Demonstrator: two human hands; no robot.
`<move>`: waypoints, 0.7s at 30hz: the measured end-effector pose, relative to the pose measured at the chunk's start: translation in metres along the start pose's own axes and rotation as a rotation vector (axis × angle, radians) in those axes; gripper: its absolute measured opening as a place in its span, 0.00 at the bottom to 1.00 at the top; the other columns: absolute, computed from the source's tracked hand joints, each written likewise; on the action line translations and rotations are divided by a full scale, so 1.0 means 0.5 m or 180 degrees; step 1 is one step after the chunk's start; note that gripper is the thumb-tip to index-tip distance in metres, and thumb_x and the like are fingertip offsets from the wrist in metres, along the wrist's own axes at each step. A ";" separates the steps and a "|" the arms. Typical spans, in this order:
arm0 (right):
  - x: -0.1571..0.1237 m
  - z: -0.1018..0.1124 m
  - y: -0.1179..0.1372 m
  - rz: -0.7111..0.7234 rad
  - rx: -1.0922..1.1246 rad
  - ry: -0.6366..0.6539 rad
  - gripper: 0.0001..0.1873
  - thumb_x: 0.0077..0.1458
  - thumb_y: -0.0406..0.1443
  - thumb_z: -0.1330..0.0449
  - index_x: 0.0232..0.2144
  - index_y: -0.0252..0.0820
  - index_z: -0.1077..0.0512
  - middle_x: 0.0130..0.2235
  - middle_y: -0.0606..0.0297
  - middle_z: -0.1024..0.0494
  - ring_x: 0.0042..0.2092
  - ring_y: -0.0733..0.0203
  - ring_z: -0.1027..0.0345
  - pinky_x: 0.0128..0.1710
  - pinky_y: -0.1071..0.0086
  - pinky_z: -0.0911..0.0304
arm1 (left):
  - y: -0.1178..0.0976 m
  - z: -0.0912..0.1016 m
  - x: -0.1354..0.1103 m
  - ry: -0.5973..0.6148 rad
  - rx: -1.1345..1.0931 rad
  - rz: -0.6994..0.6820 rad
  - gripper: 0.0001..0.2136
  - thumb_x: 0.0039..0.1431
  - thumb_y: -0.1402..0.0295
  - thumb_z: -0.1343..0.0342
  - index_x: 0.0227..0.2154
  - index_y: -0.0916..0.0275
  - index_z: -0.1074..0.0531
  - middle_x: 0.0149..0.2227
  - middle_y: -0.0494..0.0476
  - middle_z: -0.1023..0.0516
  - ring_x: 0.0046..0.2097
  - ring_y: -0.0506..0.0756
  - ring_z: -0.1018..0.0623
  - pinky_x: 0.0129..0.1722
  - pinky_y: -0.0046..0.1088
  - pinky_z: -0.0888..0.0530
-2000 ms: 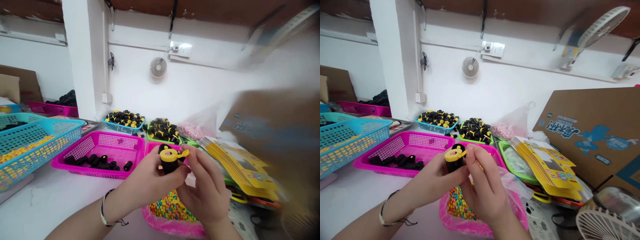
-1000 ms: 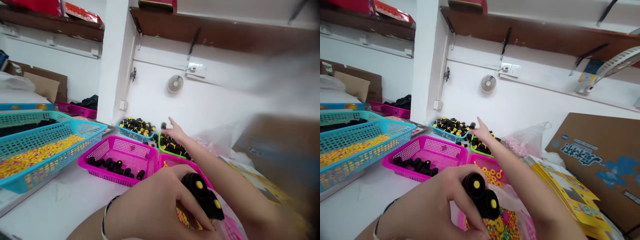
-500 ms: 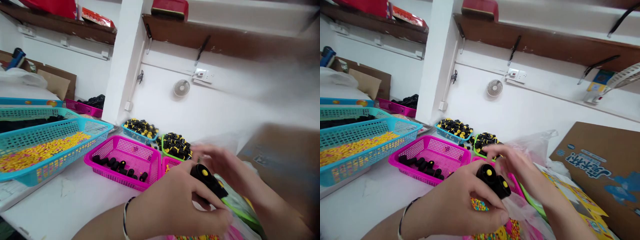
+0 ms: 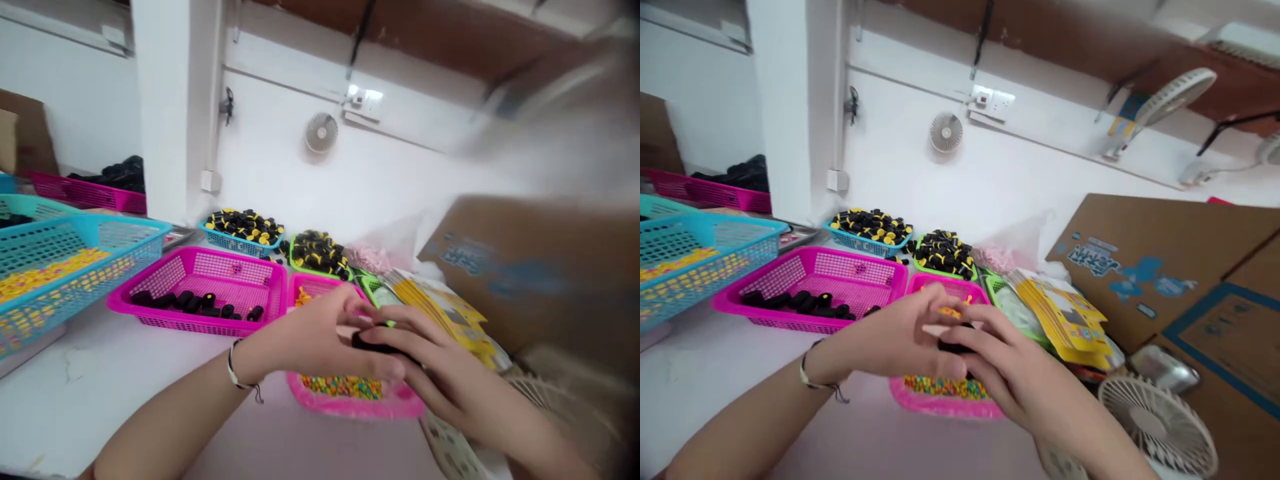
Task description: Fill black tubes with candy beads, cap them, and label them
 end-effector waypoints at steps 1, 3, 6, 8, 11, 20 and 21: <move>0.005 -0.012 0.002 -0.0027 0.0118 0.0134 0.17 0.65 0.33 0.48 0.55 0.50 0.34 0.54 0.59 0.28 0.55 0.61 0.30 0.51 0.71 0.30 | 0.011 -0.002 0.006 -0.0036 0.0058 0.0105 0.30 0.42 0.56 0.29 0.42 0.59 0.40 0.41 0.56 0.27 0.39 0.54 0.24 0.32 0.29 0.26; 0.017 -0.031 -0.003 -0.0138 0.0406 0.0244 0.19 0.65 0.34 0.46 0.57 0.51 0.37 0.54 0.59 0.27 0.54 0.59 0.29 0.50 0.67 0.30 | 0.016 -0.020 0.018 0.0063 0.0287 0.0016 0.36 0.37 0.60 0.26 0.47 0.59 0.41 0.46 0.60 0.27 0.46 0.60 0.23 0.39 0.34 0.23; 0.020 -0.039 -0.020 -0.0208 0.0864 0.0090 0.20 0.65 0.37 0.45 0.58 0.50 0.41 0.56 0.58 0.29 0.53 0.57 0.30 0.50 0.64 0.30 | 0.007 -0.035 0.030 0.0028 0.0553 -0.0312 0.27 0.48 0.65 0.33 0.50 0.59 0.35 0.50 0.57 0.26 0.51 0.61 0.24 0.46 0.35 0.25; 0.002 -0.030 -0.053 -0.0414 0.0926 -0.0222 0.18 0.66 0.42 0.50 0.57 0.47 0.41 0.57 0.55 0.31 0.55 0.55 0.32 0.51 0.61 0.32 | 0.018 -0.025 0.031 -0.0140 0.0697 -0.0225 0.23 0.55 0.64 0.38 0.53 0.58 0.33 0.50 0.56 0.24 0.50 0.61 0.23 0.46 0.35 0.25; -0.062 -0.073 -0.155 -0.1649 0.0586 0.0047 0.22 0.68 0.47 0.59 0.47 0.41 0.33 0.43 0.56 0.23 0.43 0.56 0.28 0.41 0.63 0.32 | 0.050 0.006 0.021 -0.0419 0.1023 -0.0032 0.25 0.56 0.60 0.38 0.56 0.57 0.33 0.49 0.57 0.21 0.49 0.59 0.21 0.46 0.36 0.25; -0.170 -0.358 -0.294 -0.2629 0.0168 0.1779 0.14 0.63 0.43 0.41 0.32 0.37 0.27 0.31 0.67 0.24 0.31 0.66 0.30 0.34 0.68 0.31 | 0.174 0.019 0.021 -0.0743 0.1422 0.0104 0.09 0.53 0.68 0.40 0.38 0.62 0.23 0.36 0.54 0.18 0.39 0.56 0.20 0.41 0.32 0.25; -0.168 -0.369 -0.295 -0.2561 0.0197 0.1842 0.13 0.62 0.43 0.41 0.33 0.37 0.27 0.33 0.67 0.24 0.32 0.65 0.29 0.35 0.67 0.30 | 0.181 0.017 0.025 -0.0786 0.1426 0.0073 0.09 0.52 0.68 0.41 0.37 0.62 0.23 0.36 0.53 0.18 0.39 0.56 0.20 0.41 0.32 0.25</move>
Point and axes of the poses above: each hand's wrist, its own x-axis towards the middle knuckle, its own z-axis out of the back of the hand, y = z × x, the point moved 9 cm from there along x, towards the middle knuckle
